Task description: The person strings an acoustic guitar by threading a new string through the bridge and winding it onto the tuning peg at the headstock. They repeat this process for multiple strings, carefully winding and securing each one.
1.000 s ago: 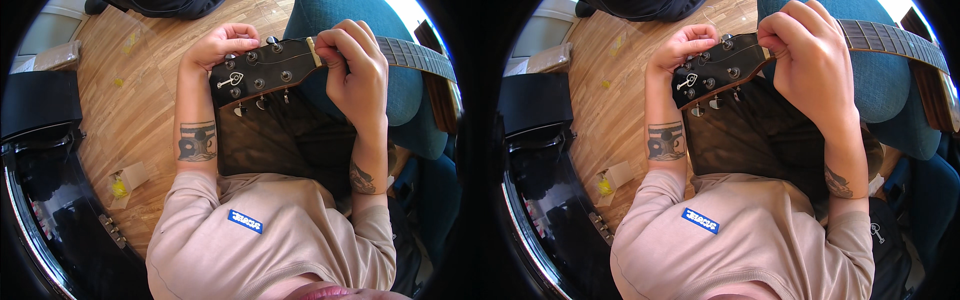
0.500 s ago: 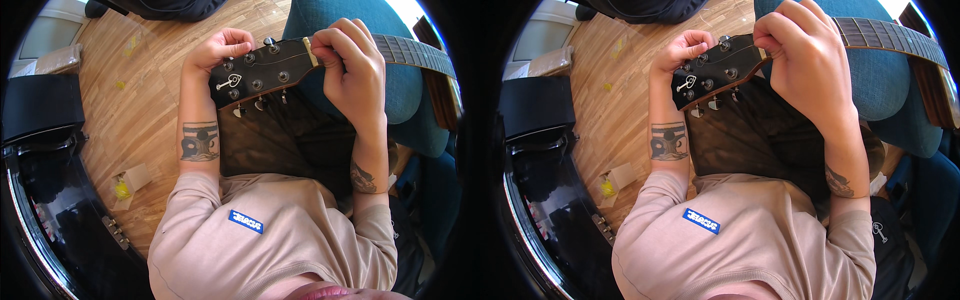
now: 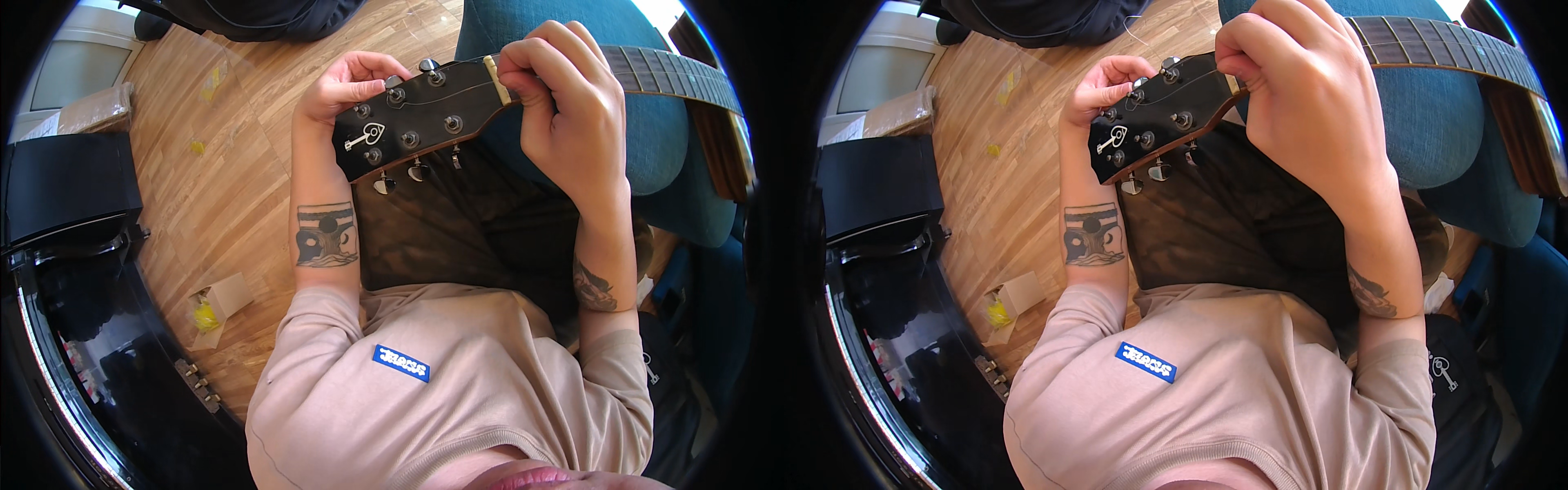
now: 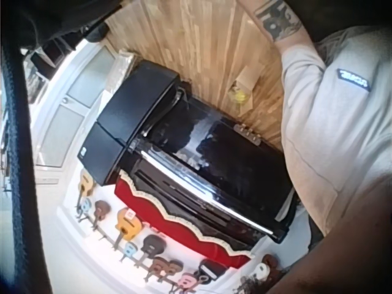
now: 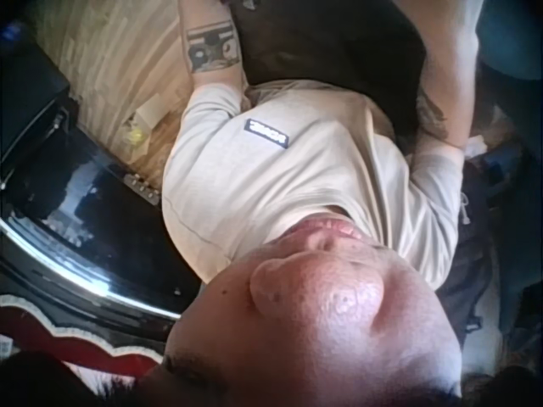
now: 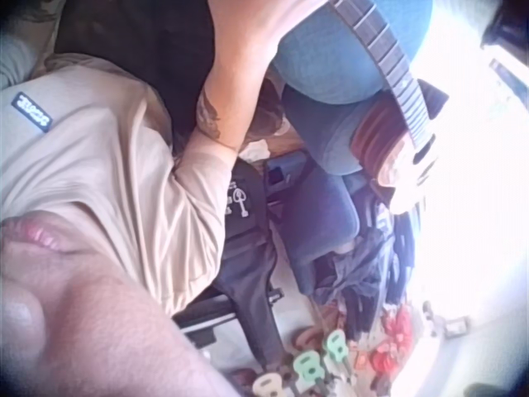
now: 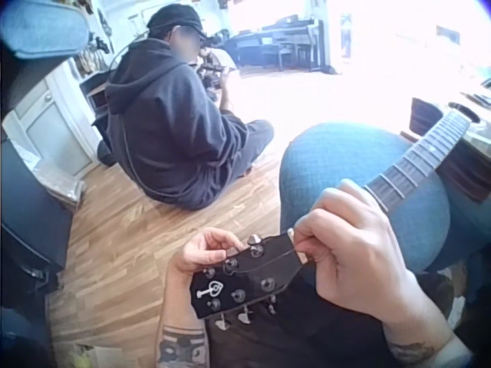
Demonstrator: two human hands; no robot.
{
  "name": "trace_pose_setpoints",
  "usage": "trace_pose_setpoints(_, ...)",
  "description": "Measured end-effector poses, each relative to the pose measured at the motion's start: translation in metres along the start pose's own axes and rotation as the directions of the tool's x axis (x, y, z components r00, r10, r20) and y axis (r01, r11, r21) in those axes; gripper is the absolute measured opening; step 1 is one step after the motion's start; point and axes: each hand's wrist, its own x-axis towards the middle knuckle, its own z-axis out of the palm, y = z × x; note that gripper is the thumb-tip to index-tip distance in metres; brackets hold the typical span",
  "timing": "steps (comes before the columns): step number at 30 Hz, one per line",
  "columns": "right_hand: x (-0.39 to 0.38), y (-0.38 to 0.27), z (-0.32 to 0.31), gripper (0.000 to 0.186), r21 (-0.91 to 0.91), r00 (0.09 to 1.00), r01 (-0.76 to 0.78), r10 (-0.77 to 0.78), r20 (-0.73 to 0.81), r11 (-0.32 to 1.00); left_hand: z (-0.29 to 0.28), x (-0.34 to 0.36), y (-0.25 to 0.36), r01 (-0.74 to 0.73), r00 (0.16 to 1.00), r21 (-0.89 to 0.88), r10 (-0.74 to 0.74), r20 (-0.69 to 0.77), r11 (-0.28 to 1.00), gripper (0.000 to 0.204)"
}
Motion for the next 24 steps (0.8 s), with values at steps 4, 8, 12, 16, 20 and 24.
trace_pose_setpoints(4,0.002,-0.002,0.003,0.008,0.006,1.000,0.012,-0.012,-0.002,1.000,-0.020,0.008,-0.003,0.080,0.994,0.098,-0.087,0.069,0.992,0.026)
trace_pose_setpoints(8,0.004,-0.001,0.004,0.007,-0.012,1.000,-0.007,0.007,0.012,1.000,-0.013,0.012,0.012,0.232,0.970,0.188,-0.242,0.030,0.954,0.032)
trace_pose_setpoints(12,0.004,-0.001,0.004,0.007,-0.014,1.000,-0.003,0.004,0.014,1.000,-0.016,0.007,0.001,0.169,0.985,0.164,-0.170,-0.011,0.972,0.023)
trace_pose_setpoints(16,0.001,0.002,0.001,0.007,-0.019,1.000,-0.002,0.003,0.025,1.000,0.019,0.007,0.005,0.053,0.962,0.010,-0.048,-0.270,0.999,0.022)
trace_pose_setpoints(20,0.001,0.002,-0.002,0.007,0.013,0.999,0.017,-0.017,0.041,1.000,-0.004,-0.004,-0.001,-0.081,0.994,0.024,0.083,-0.071,0.996,0.029)
trace_pose_setpoints(24,0.001,0.002,0.000,0.007,0.008,0.999,0.017,-0.017,0.036,1.000,-0.009,0.001,0.000,-0.011,0.997,0.114,0.019,-0.075,0.993,0.021)
